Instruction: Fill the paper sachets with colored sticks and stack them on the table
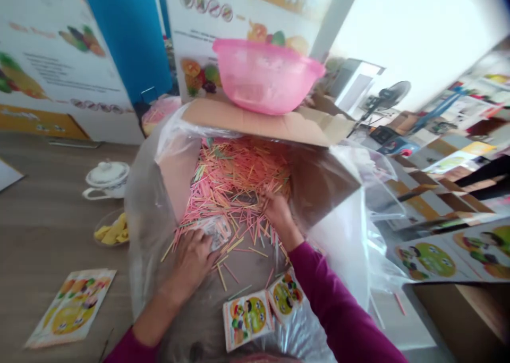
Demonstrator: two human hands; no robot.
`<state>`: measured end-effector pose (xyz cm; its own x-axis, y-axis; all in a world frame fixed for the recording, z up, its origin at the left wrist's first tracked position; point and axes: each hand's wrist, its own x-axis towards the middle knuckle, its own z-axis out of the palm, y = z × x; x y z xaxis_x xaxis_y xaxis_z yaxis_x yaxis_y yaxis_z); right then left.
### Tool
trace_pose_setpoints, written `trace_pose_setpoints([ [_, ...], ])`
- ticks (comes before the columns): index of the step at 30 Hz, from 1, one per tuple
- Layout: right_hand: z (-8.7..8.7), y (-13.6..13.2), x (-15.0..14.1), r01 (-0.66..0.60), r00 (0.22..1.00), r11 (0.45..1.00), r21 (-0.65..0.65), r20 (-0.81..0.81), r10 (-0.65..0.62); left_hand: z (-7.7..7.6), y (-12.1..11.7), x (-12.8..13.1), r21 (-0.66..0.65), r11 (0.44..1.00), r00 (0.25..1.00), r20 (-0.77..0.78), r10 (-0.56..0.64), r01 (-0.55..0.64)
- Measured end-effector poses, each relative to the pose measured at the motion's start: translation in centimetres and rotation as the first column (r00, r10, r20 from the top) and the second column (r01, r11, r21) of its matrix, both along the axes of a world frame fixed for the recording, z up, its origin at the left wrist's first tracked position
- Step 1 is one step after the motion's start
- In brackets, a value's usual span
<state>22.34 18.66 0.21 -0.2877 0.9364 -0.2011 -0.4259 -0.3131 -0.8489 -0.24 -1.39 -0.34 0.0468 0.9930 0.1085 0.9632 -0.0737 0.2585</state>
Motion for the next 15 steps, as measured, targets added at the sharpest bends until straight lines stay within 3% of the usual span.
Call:
trace_pose_setpoints([
  [3,-0.9,-1.8,0.7,-0.008,1.0,0.997,-0.075,0.001,0.009,-0.3,1.8,0.9,-0.103,0.994,0.991,-0.128,-0.04,0.027],
  [8,-1.4,-2.7,1.5,-0.02,0.999,0.997,-0.076,0.034,0.022,-0.2,1.4,1.4,-0.157,0.986,0.968,-0.234,-0.088,0.052],
  [11,-1.4,-2.9,1.5,-0.006,0.983,0.988,0.156,0.183,-0.022,0.1,1.5,1.5,-0.213,0.975,0.966,-0.237,-0.107,0.055],
  [13,-1.3,-3.2,1.5,-0.066,0.921,0.918,0.392,0.378,-0.095,0.3,1.7,1.6,-0.236,0.97,0.967,-0.224,-0.119,0.065],
  [15,-1.5,-3.6,1.6,-0.184,0.833,0.831,0.525,0.532,-0.152,0.4,1.7,1.7,-0.246,0.967,0.967,-0.224,-0.121,0.064],
])
